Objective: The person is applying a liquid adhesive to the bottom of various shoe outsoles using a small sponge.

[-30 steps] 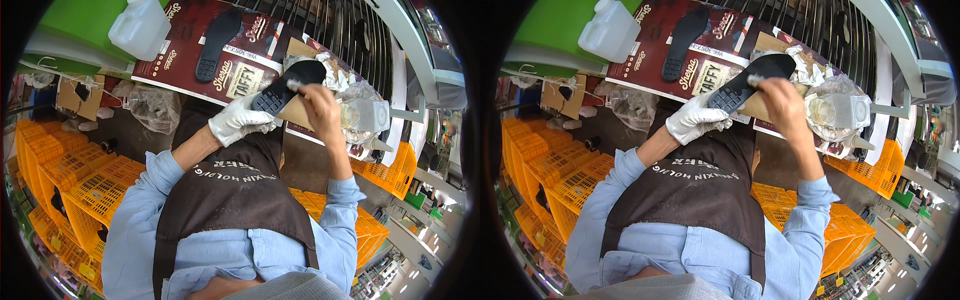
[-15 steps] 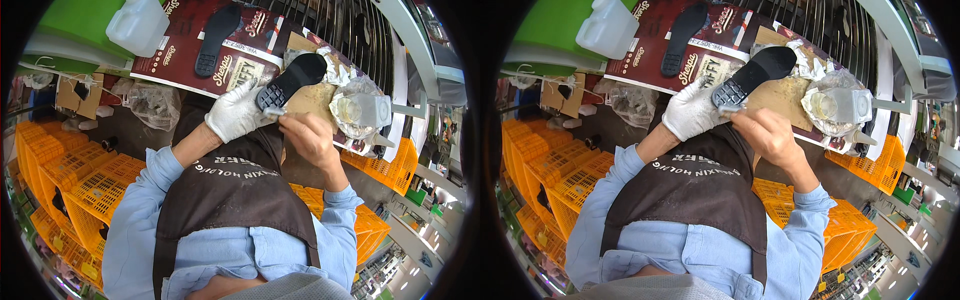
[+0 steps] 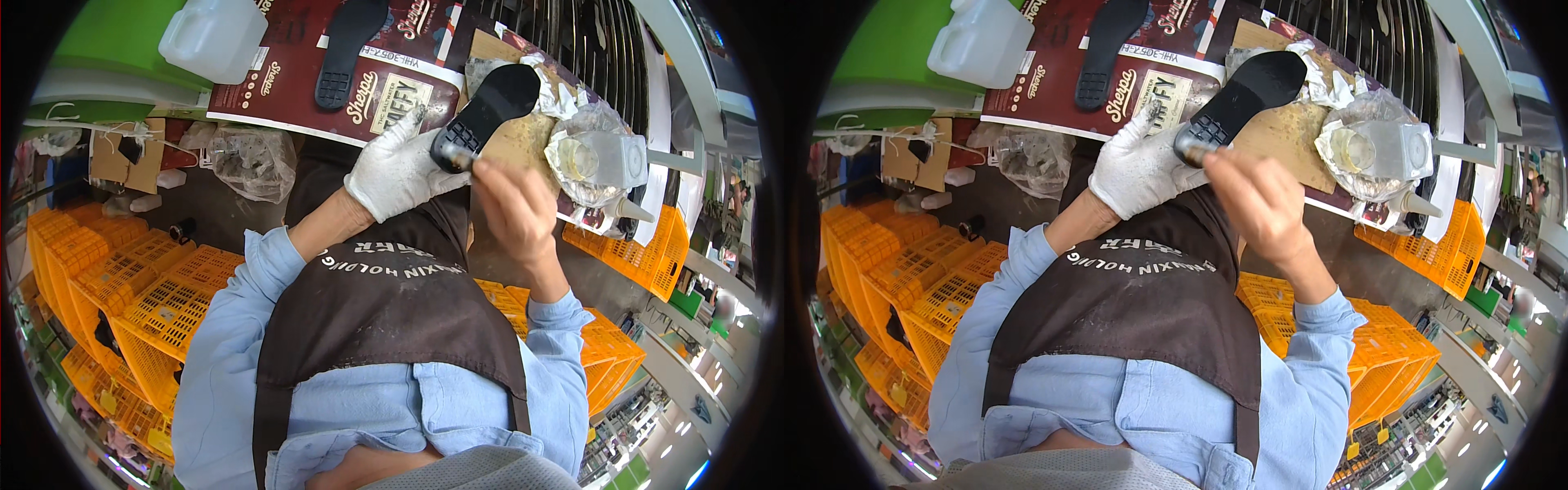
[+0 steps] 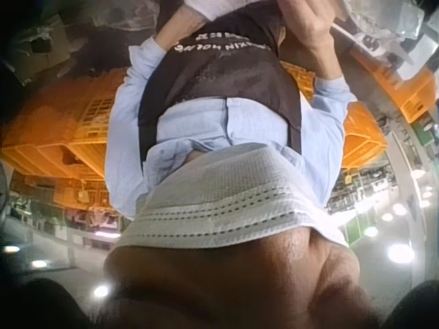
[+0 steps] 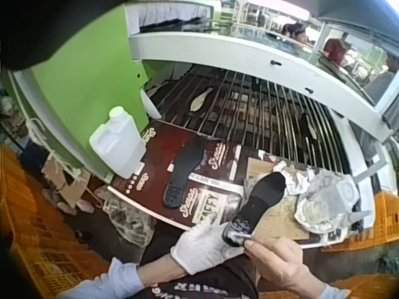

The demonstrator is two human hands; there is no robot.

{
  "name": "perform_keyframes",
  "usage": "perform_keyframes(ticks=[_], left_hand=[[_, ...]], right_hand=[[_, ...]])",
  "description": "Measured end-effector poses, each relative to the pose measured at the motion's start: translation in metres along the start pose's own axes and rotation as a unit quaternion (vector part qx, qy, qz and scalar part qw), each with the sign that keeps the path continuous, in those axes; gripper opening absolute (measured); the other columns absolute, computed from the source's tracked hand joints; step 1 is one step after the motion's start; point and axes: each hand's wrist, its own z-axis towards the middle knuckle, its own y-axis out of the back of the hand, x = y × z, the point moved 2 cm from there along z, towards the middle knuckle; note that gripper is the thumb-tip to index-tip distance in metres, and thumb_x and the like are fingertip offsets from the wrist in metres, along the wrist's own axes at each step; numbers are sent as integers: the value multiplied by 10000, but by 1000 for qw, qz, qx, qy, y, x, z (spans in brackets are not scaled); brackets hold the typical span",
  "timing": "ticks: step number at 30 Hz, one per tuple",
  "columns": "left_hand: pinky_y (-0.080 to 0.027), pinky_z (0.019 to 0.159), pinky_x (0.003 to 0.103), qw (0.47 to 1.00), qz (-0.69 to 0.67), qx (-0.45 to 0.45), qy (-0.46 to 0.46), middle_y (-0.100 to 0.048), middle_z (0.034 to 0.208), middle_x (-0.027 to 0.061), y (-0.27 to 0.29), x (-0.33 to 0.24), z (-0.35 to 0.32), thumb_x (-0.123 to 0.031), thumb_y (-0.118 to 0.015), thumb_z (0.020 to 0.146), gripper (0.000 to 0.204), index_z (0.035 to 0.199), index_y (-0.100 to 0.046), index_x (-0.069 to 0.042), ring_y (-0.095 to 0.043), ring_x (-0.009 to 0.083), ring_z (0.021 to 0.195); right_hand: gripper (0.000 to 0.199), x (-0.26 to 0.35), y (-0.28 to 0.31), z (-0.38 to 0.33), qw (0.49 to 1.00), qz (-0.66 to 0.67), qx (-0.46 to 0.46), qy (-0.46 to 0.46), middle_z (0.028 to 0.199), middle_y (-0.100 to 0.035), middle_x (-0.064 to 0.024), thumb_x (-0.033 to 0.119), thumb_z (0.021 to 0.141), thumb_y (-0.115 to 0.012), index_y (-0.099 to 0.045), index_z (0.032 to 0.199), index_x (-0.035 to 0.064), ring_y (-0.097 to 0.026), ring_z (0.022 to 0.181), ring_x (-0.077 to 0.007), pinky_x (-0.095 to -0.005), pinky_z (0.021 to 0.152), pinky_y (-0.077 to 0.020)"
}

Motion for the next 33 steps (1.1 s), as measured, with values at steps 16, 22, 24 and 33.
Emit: perform_keyframes(ticks=[16,22,24,33], left_hand=[[-411,907,393,996,-18,-71,58,-539,1277,151,-10,4,14,-714,-253,911,902,1408,-350,32,-539,244,1010],[-417,934,406,986,-72,-134,75,-635,1012,137,0,5,19,-741,-282,889,820,1125,-544,-1,-571,271,988],[-395,958,406,983,-45,-158,86,-610,1024,145,9,5,20,-743,-287,884,817,1138,-517,-1,-552,279,1017],[-261,1117,432,979,-150,46,128,-424,1401,201,14,10,24,-755,-256,874,956,1432,-304,21,-388,298,1303]], right_hand=[[318,-5,-11,4,999,19,-32,-30,889,-667,-109,-46,694,-762,-677,994,18,-634,733,-224,-304,593,-513],[285,-4,-22,5,998,-19,-54,-15,899,-672,-94,-20,724,-704,-687,1003,37,-623,704,-197,-310,591,-506],[291,3,-24,-4,999,23,-38,22,917,-684,-102,-14,696,-726,-695,984,25,-627,684,-179,-278,566,-497],[311,-5,-21,-9,999,-5,-46,24,921,-681,-111,-10,665,-749,-687,969,15,-617,691,-181,-287,570,-496]])
